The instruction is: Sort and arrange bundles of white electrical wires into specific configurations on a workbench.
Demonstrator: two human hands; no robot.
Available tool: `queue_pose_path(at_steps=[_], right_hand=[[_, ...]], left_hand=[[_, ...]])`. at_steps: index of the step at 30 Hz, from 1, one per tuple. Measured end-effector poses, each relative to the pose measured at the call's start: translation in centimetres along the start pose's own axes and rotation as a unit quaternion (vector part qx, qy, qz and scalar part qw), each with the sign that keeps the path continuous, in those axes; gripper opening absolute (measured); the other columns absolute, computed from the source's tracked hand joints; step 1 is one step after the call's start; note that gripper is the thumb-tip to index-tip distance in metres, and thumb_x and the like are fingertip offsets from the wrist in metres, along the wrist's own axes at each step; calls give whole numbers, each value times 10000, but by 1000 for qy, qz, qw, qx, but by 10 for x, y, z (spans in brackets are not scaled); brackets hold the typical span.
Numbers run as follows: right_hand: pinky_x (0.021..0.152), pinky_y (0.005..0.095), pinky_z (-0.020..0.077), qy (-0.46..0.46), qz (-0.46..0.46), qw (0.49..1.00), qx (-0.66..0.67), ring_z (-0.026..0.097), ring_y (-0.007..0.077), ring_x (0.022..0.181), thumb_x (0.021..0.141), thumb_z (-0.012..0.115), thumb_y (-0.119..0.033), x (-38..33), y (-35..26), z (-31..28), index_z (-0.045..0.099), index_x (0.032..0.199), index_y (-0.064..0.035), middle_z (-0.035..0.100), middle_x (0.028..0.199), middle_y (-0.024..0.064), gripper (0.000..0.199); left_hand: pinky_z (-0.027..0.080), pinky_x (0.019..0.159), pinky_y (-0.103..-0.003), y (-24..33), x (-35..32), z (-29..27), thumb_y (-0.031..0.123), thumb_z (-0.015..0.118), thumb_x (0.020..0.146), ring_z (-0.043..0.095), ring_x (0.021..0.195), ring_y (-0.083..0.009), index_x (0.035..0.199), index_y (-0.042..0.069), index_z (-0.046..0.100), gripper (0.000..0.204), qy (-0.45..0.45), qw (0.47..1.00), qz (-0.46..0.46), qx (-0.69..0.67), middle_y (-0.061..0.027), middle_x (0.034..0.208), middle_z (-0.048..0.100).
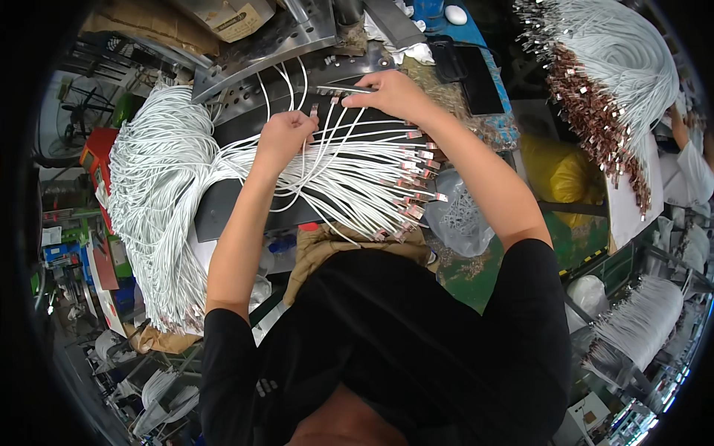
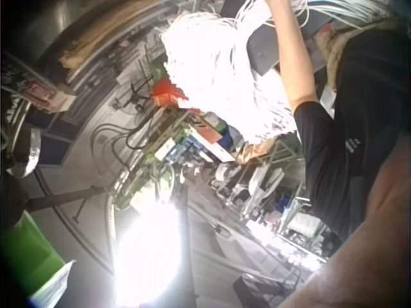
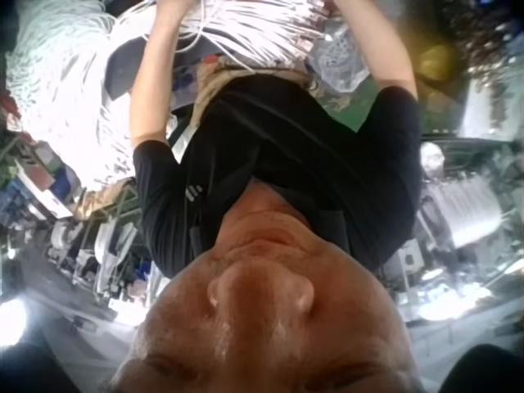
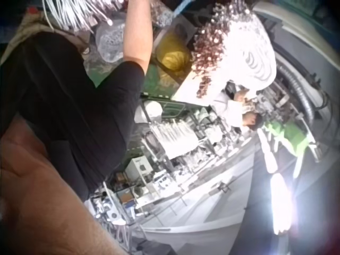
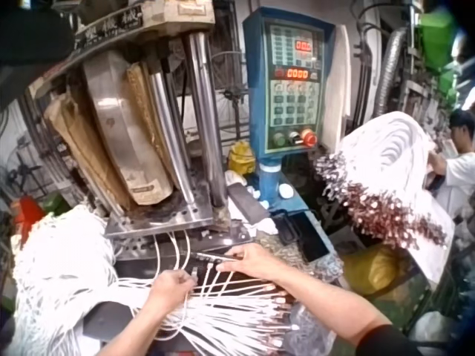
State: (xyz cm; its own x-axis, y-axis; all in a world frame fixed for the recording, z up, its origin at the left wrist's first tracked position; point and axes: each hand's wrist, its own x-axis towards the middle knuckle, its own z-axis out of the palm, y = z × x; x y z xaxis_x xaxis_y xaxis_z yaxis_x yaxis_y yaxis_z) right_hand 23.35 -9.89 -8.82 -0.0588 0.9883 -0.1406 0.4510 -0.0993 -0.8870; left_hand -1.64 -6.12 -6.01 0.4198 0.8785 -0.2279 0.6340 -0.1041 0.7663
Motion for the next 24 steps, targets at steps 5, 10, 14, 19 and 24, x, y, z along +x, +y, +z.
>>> queue_pose_path(at_steps=[5,10,14,19,24], right_hand=[[739,270,510,-15,-18,1000,-20,655,110,806,813,830,-289,-8,-8,0,711,1088,-2,736,933,66,414],[743,270,509,-35,-10,999,-30,654,105,810,819,826,-277,-13,-20,-1,712,1089,-8,736,933,66,398],[748,275,509,-1,-31,1000,1,657,110,819,814,829,-284,-7,-11,2,716,1093,-24,739,938,68,398],[748,279,509,-27,-29,998,-50,653,109,825,815,826,-274,-15,-18,0,717,1092,-35,740,942,73,382],[784,326,517,24,-120,980,-157,672,182,876,844,790,-316,-2,-13,-4,715,1114,-47,741,981,85,388]], left_hand=[[397,507,-257,-7,1,2,274,680,912,518,524,-80,800,6,696,291,-28,999,-7,-36,-8,628,638],[382,519,-266,-4,-6,7,284,683,908,497,521,-81,794,11,694,296,10,1000,28,-1,-5,617,627],[378,530,-268,-2,-9,8,285,683,906,494,526,-82,787,11,694,299,31,999,35,0,-7,609,621],[408,552,-283,1,-11,6,290,684,904,529,545,-106,779,7,699,310,33,999,33,-1,-12,604,632],[525,693,-355,18,-19,-6,369,653,918,692,716,-223,907,66,738,315,51,968,64,238,-84,784,726]])
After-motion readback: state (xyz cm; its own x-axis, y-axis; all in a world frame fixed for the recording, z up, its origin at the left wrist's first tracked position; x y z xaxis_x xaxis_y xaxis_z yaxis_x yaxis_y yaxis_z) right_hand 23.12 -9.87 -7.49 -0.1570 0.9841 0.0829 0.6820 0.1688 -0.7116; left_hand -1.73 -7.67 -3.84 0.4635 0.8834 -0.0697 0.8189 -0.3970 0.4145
